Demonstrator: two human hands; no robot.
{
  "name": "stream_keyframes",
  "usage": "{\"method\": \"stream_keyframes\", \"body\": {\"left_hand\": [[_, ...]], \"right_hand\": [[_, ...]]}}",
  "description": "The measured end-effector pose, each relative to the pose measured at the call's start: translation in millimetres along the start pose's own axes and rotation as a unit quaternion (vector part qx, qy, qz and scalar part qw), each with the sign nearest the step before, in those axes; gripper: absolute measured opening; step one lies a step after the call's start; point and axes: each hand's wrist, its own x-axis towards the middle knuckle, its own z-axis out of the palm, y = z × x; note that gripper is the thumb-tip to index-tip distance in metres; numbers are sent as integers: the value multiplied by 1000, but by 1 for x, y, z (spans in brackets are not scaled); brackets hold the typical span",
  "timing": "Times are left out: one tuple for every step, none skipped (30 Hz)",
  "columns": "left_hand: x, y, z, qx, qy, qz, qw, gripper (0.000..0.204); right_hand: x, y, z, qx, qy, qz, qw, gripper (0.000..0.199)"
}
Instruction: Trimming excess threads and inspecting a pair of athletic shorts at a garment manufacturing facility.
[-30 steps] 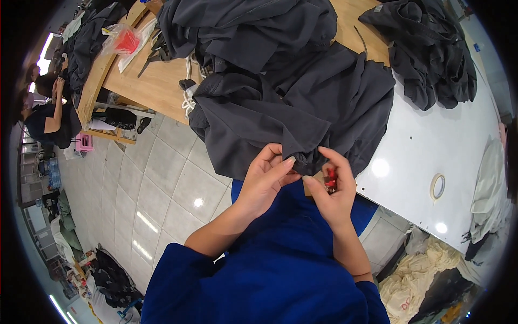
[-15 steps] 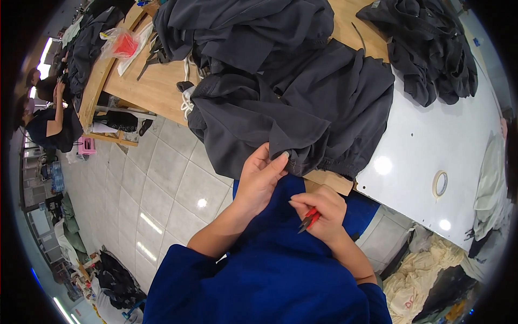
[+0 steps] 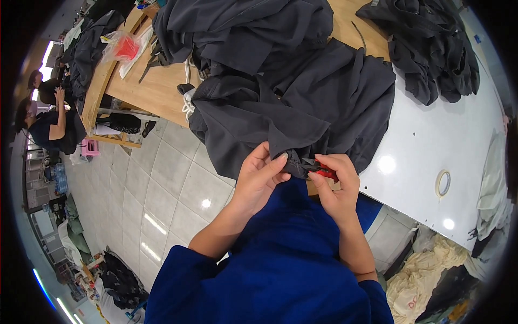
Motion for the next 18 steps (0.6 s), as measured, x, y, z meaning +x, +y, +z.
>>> {"method": "stream_keyframes", "body": {"left_hand": [[0, 0, 0, -1, -4, 0, 1000, 16], [0, 0, 0, -1, -3, 0, 1000, 16], [0, 0, 0, 1, -1, -3, 1000, 16], [0, 0, 1, 3, 0, -6, 1000, 15], [0, 0, 1, 2, 0, -7, 1000, 15], [0, 1, 1, 4, 2, -6, 1000, 15], [0, 1, 1, 7, 3, -5, 1000, 14], [1, 1, 0, 7, 3, -5, 1000, 14], [1, 1, 0, 13, 2, -5, 1000, 14], [1, 2, -1, 19, 1, -5, 1000, 15], [1, 2, -1, 19, 1, -5, 1000, 15], [1, 2, -1, 18, -2, -5, 1000, 15], [1, 3, -1, 17, -6, -5, 1000, 15], [1, 3, -1, 17, -5, -4, 1000, 15], [0, 3, 0, 20, -2, -5, 1000, 15], [0, 3, 0, 24, 2, -5, 1000, 15], [-1, 3, 3, 25, 2, -5, 1000, 15], [-1, 4, 4, 25, 7, -5, 1000, 16]], "right_hand": [[-1, 0, 0, 11, -10, 11, 1000, 29], [-2, 0, 0, 22, -21, 22, 999, 29], [-1, 0, 1, 22, -21, 22, 999, 29], [0, 0, 2, 10, -7, 5, 1000, 30], [1, -1, 3, -2, 8, -12, 1000, 30], [2, 0, 3, -2, 8, -12, 1000, 30], [2, 0, 4, -16, 10, -19, 1000, 30], [3, 0, 4, -30, 12, -26, 999, 30], [3, 0, 4, -30, 11, -25, 999, 30], [4, 0, 5, -34, 12, -31, 999, 29], [4, -1, 5, -38, 12, -36, 999, 29], [5, -2, 5, -38, 11, -36, 999, 29], [5, -2, 5, -48, 5, -44, 998, 27], [5, -3, 6, -57, -1, -52, 997, 26], [4, -1, 6, -57, -1, -53, 997, 26], [2, 2, 7, -35, 4, -58, 998, 29], [1, 3, 7, -13, 10, -64, 998, 32], [0, 1, 10, -12, 14, -65, 998, 32]]}}
